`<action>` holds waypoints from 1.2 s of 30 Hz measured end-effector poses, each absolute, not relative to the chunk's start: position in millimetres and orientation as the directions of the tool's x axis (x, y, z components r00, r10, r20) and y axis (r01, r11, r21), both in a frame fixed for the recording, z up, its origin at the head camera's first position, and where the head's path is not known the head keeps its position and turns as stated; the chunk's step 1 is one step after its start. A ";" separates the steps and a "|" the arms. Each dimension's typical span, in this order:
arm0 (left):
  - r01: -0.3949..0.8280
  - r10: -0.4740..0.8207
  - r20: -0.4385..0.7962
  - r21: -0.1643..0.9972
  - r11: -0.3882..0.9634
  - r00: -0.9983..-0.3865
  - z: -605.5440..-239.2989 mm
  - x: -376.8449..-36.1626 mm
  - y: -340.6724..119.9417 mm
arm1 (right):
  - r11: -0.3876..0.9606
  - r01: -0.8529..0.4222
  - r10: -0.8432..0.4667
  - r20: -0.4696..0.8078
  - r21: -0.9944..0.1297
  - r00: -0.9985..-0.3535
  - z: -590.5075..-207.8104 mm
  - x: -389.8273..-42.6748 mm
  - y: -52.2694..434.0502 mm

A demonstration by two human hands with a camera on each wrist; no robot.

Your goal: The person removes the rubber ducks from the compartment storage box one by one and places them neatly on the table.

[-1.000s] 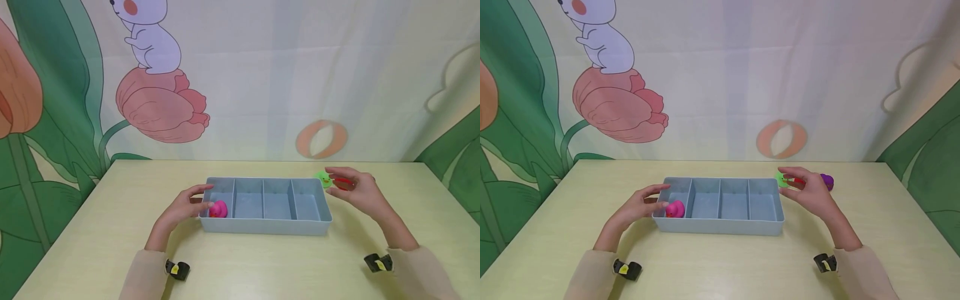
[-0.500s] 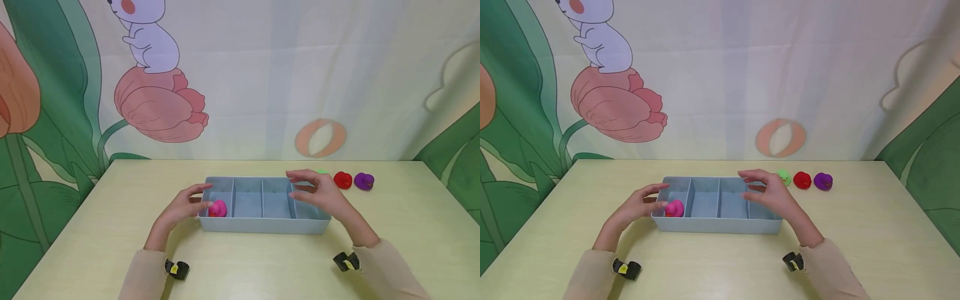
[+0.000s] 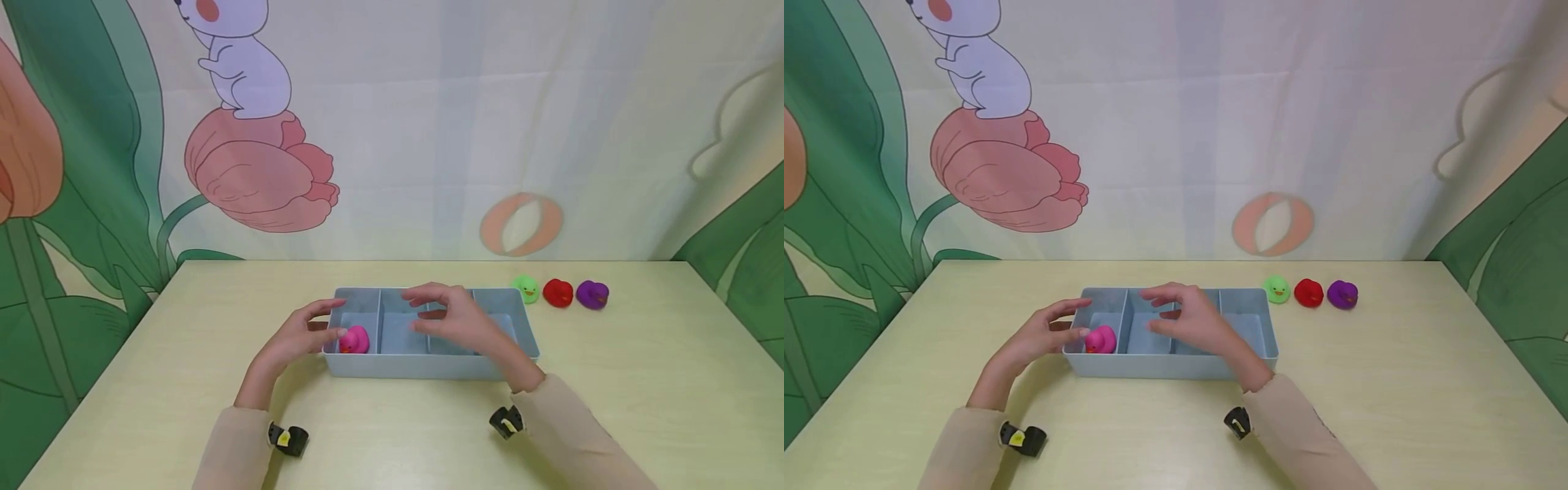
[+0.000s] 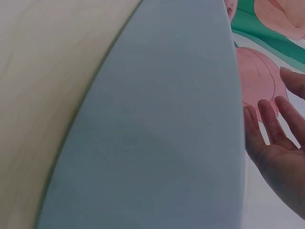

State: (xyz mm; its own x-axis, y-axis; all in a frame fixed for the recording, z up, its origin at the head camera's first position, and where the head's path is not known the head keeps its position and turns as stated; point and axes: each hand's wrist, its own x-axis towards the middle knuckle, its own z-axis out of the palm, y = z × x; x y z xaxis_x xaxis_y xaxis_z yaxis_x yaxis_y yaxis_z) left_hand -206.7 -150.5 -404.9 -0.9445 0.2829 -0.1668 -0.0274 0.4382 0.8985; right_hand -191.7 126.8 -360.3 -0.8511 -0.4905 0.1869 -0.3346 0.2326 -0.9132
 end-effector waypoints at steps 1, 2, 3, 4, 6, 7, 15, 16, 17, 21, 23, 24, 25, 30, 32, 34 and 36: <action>-0.031 0.280 -0.168 0.899 0.437 -0.945 -404.7 -206.7 -150.5 | 0.238 -0.339 -0.495 0.187 -0.910 -0.848 -361.1 -192.2 122.4; -0.033 0.278 -0.169 0.899 0.436 -0.946 -404.5 -206.7 -150.6 | 0.239 -0.345 -0.499 0.190 -0.908 -0.845 -362.3 -192.9 117.9; -0.037 0.274 -0.171 0.900 0.435 -0.946 -404.3 -206.7 -150.7 | 0.245 -0.351 -0.504 0.191 -0.904 -0.843 -364.0 -193.9 113.8; -0.033 0.279 -0.168 0.901 0.433 -0.946 -404.2 -206.7 -151.0 | 0.250 -0.357 -0.508 0.192 -0.900 -0.840 -365.5 -194.8 109.7; -0.033 0.282 -0.169 0.902 0.431 -0.944 -404.3 -206.8 -151.2 | 0.253 -0.374 -0.524 0.199 -0.892 -0.828 -370.4 -197.5 102.3; -0.037 0.279 -0.171 0.903 0.428 -0.945 -404.2 -206.7 -150.9 | 0.253 -0.383 -0.532 0.203 -0.888 -0.822 -372.9 -198.8 99.4; -0.013 0.305 -0.153 0.909 0.417 -0.940 -406.5 -206.5 -151.3 | 0.325 -0.438 -0.572 0.195 -0.838 -0.797 -383.6 -203.7 80.1; -0.012 0.307 -0.153 0.909 0.417 -0.939 -406.4 -206.5 -151.2 | 0.335 -0.441 -0.570 0.194 -0.833 -0.798 -383.5 -203.7 78.2; -0.013 0.306 -0.154 0.909 0.417 -0.939 -406.3 -206.5 -151.2 | 0.346 -0.447 -0.569 0.194 -0.825 -0.799 -383.3 -204.0 76.3; -0.021 0.302 -0.162 0.908 0.419 -0.940 -405.5 -206.9 -150.8 | 0.391 -0.477 -0.576 0.195 -0.787 -0.794 -382.9 -205.3 69.1; -0.021 0.304 -0.161 0.910 0.415 -0.939 -405.2 -206.9 -150.6 | 0.417 -0.501 -0.586 0.197 -0.758 -0.786 -383.5 -206.2 65.1; -0.020 0.307 -0.160 0.911 0.413 -0.938 -405.1 -206.9 -150.7 | 0.429 -0.513 -0.593 0.196 -0.743 -0.781 -383.9 -206.6 63.1; -0.019 0.311 -0.159 0.912 0.410 -0.937 -404.9 -206.8 -150.7 | 0.439 -0.524 -0.602 0.195 -0.730 -0.774 -384.3 -207.1 60.7; -0.014 0.322 -0.155 0.916 0.400 -0.934 -405.1 -206.8 -152.0 | 0.490 -0.562 -0.642 0.160 -0.667 -0.750 -385.3 -209.1 48.5; -0.008 0.328 -0.151 0.917 0.399 -0.932 -405.2 -206.7 -152.6 | 0.514 -0.570 -0.652 0.140 -0.641 -0.745 -385.5 -209.8 43.9; -0.003 0.332 -0.147 0.917 0.398 -0.932 -405.3 -206.3 -153.2 | 0.535 -0.576 -0.660 0.119 -0.618 -0.742 -385.3 -210.9 39.8; -0.001 0.336 -0.146 0.918 0.397 -0.931 -405.0 -205.7 -153.5 | 0.554 -0.564 -0.661 0.088 -0.613 -0.745 -384.8 -211.8 36.3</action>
State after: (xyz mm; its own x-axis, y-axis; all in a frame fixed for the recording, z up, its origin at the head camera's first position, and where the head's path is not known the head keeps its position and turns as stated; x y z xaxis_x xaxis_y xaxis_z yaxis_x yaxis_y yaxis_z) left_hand -205.7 -153.5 -405.0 -0.9305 0.3359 -0.1459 -0.0006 0.3970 0.9178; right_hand -211.8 36.3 -384.8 -0.7449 -0.6613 0.0885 -0.5641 0.5535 -0.6127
